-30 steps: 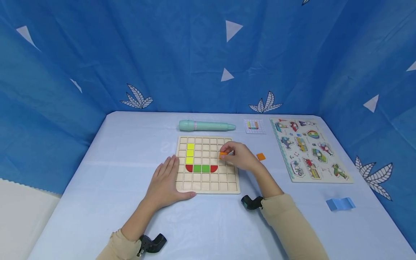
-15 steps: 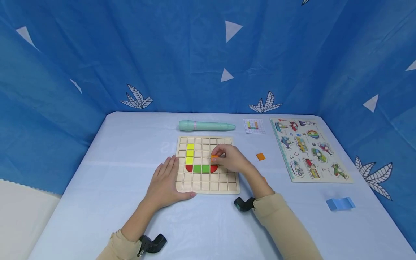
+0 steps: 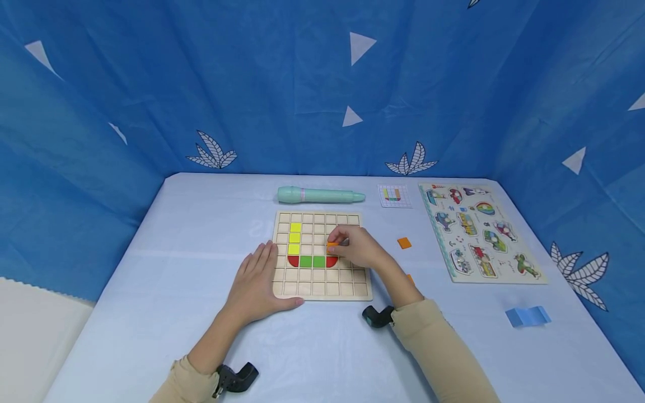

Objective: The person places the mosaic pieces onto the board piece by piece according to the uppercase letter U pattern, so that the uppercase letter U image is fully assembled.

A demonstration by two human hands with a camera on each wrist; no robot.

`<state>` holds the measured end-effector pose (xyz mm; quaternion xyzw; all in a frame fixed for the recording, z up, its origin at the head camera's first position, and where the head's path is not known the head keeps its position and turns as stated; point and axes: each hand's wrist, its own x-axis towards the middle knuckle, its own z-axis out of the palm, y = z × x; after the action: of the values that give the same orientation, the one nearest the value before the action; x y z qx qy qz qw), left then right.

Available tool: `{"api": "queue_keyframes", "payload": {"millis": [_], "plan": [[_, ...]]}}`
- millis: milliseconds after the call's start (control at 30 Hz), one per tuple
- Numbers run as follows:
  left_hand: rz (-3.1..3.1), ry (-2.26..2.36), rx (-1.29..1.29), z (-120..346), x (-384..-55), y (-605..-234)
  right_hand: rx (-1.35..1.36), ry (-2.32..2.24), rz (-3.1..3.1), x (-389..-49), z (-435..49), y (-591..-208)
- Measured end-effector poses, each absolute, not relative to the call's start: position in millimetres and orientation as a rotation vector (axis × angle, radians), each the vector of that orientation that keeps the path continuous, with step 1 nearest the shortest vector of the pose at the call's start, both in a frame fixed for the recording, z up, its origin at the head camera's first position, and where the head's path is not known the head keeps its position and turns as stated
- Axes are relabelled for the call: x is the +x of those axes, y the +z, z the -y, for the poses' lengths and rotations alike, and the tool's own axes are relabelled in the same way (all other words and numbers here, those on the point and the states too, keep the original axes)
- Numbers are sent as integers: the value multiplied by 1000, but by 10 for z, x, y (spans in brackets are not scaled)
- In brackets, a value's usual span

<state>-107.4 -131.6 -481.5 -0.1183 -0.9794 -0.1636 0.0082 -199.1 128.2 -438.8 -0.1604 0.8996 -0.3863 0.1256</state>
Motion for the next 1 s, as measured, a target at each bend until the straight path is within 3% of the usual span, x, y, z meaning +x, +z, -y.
{"api": "queue_keyframes", "payload": {"millis": [1000], "plan": [[3052, -503, -376, 1323, -1077, -4843, -510, -1053, -2687, -2015, -1261, -4441]]}}
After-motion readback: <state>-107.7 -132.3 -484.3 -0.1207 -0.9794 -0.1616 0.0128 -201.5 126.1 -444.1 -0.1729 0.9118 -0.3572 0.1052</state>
